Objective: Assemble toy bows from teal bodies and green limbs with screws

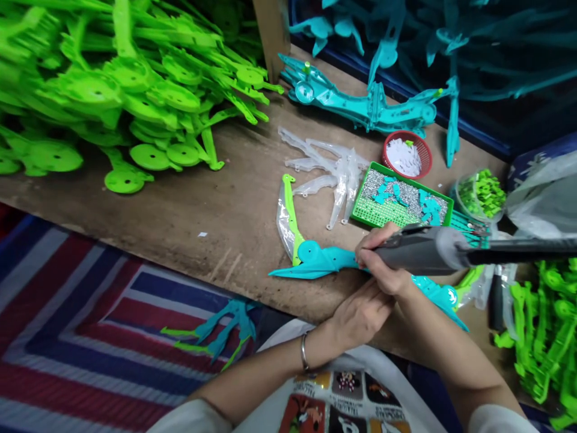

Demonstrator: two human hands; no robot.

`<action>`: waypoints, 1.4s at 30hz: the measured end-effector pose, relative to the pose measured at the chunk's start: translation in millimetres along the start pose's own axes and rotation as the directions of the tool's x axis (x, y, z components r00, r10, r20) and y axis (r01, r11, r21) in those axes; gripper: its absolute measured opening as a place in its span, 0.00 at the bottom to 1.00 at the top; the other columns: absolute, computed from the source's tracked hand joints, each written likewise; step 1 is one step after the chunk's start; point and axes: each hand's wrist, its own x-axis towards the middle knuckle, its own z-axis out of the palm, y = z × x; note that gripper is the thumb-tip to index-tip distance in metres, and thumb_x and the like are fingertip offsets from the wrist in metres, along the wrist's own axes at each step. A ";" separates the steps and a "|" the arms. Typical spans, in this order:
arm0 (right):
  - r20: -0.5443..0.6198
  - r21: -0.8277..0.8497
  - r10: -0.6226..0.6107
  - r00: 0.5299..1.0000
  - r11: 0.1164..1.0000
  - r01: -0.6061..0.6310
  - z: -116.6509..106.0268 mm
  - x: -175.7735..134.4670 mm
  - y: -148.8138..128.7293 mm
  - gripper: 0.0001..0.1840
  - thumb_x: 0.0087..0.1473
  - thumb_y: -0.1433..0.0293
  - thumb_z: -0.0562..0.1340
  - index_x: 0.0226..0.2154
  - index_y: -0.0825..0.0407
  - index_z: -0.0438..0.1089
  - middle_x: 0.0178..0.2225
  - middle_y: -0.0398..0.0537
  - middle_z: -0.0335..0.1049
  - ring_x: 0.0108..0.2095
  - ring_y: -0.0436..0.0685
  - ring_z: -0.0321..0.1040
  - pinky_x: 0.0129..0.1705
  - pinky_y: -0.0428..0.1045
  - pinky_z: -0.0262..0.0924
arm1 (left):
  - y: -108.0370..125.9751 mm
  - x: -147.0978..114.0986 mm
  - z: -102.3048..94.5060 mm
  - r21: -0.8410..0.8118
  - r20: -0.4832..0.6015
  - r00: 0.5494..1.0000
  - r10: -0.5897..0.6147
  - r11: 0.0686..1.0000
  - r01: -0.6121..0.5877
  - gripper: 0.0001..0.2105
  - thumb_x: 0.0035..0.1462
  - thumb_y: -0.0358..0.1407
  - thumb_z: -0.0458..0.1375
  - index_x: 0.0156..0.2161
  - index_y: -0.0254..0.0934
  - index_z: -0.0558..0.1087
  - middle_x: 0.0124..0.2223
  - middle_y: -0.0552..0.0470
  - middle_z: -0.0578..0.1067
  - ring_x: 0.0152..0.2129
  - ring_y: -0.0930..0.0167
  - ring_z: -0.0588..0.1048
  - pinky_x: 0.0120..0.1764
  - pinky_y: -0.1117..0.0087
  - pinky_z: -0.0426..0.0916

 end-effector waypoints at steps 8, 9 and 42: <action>0.051 0.000 -0.145 0.988 0.989 0.146 -21.0 10.5 -17.4 0.15 0.53 0.64 0.69 0.42 0.47 0.68 0.22 0.38 0.69 0.22 0.53 0.68 0.26 0.51 0.65 | 1.7 1.3 -4.2 0.039 -0.066 0.998 -0.006 0.999 0.008 0.16 0.69 0.27 0.48 0.57 0.28 0.71 0.59 0.39 0.74 0.62 0.62 0.69 0.64 0.55 0.67; -0.035 0.008 -0.197 0.980 0.980 0.198 -30.8 12.9 -22.2 0.14 0.54 0.64 0.68 0.43 0.46 0.68 0.22 0.38 0.69 0.22 0.53 0.68 0.26 0.51 0.65 | 1.6 2.2 -6.0 0.053 -0.073 0.997 0.003 0.999 0.001 0.17 0.69 0.26 0.48 0.59 0.27 0.70 0.62 0.39 0.72 0.64 0.62 0.66 0.66 0.55 0.65; -0.491 -0.132 -0.224 0.842 0.974 0.182 -109.2 19.8 10.9 0.14 0.52 0.66 0.68 0.39 0.48 0.65 0.19 0.33 0.66 0.17 0.51 0.64 0.25 0.50 0.63 | -4.4 -1.0 -2.0 0.059 -0.050 0.998 0.046 0.997 -0.043 0.23 0.66 0.20 0.46 0.65 0.25 0.64 0.68 0.37 0.64 0.69 0.60 0.57 0.66 0.51 0.66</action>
